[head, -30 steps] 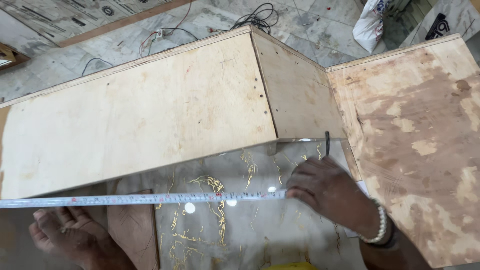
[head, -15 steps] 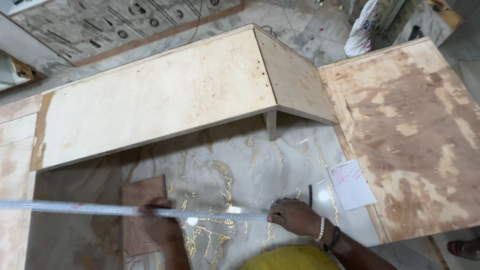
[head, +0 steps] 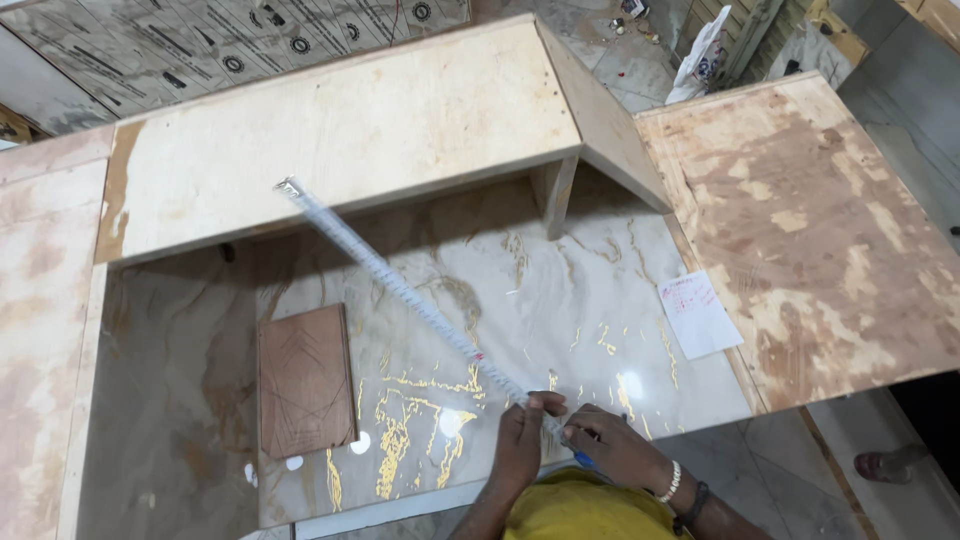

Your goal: The person measures a wooden cabinet structure with a tape measure and then applies a strip of gold-colored edge banding to the corner edge. They peel the backing and press the banding onto the wood, smoothing it down with their fingers to ensure adhesion.

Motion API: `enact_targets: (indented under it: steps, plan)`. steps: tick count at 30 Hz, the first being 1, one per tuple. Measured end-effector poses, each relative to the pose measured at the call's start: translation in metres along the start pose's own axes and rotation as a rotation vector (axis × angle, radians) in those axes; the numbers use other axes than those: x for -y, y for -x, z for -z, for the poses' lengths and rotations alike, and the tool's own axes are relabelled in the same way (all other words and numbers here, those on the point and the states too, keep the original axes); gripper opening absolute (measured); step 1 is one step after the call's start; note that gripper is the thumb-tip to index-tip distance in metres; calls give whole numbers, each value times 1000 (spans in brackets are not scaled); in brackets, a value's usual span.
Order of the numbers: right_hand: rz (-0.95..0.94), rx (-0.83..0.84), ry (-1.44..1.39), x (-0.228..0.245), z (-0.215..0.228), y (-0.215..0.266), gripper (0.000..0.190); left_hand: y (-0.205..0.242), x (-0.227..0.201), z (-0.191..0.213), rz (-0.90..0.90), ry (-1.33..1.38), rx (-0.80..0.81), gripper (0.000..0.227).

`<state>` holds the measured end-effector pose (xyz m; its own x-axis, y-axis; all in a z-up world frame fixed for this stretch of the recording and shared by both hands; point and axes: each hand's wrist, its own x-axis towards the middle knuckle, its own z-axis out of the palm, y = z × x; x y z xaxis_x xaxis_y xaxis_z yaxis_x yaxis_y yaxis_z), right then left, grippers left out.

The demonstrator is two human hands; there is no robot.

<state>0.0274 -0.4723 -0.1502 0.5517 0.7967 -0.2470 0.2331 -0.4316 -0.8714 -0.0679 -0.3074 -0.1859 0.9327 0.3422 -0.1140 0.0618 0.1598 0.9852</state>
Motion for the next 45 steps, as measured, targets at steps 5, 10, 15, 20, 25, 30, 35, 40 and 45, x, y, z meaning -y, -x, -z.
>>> enact_targets:
  steps: [5, 10, 15, 20, 25, 30, 35, 40, 45]
  plan:
    - [-162, -111, -267, -3, -28, 37, 52, 30, 2, -13, 33, -52, 124, 36]
    - [-142, -218, -314, -12, -43, 47, 70, 46, -4, -10, -54, -280, 177, 29]
    - [-35, -335, -424, -20, -53, 44, 81, 55, -25, -17, -93, -197, 322, 41]
    - [-141, -501, -521, -19, -54, 43, 88, 59, -29, -10, 58, -280, 237, 72]
    - [-178, -484, -531, -43, -33, 29, 79, 32, -35, 17, -142, -447, 183, 66]
    - [-40, -760, 137, -73, 19, -39, 59, -33, -105, 33, -537, -878, 124, 67]
    - [-57, -779, 271, -70, 61, -88, 47, -135, -197, 34, -868, -1211, 0, 77]
    - [-71, -767, 130, -43, 81, -116, 30, -231, -221, 8, -878, -1492, -31, 85]
    - [64, -914, 48, -50, 107, -113, 17, -262, -196, -12, -895, -1440, -197, 67]
